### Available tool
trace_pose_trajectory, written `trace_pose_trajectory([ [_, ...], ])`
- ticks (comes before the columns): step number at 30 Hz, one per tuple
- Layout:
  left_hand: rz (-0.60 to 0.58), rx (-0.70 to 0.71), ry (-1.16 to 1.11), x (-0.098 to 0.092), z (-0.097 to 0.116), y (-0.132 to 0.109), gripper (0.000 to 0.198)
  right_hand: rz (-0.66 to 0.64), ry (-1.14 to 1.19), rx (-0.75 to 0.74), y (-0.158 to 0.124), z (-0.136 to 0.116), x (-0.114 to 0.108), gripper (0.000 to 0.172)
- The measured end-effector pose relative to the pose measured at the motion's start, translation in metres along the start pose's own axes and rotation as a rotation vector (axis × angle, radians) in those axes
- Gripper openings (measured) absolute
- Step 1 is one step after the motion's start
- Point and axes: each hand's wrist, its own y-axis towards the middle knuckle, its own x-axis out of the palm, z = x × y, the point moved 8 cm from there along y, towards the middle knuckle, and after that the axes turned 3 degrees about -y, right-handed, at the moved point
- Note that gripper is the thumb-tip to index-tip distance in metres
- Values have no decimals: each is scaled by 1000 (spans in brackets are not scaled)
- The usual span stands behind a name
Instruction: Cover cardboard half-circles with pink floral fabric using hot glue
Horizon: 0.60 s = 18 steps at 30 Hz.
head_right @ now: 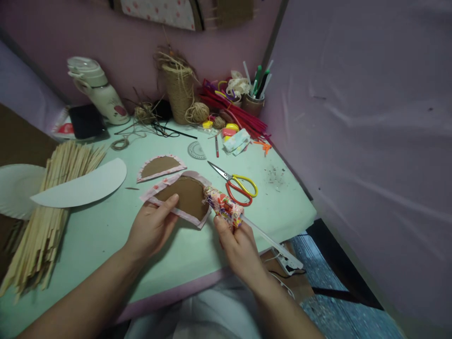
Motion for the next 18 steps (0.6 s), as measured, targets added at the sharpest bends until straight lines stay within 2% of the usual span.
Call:
trace_pose_trajectory([
  [18,74,5,-3,-2,3,1,37,3,-69,4,0,3,-3,46],
])
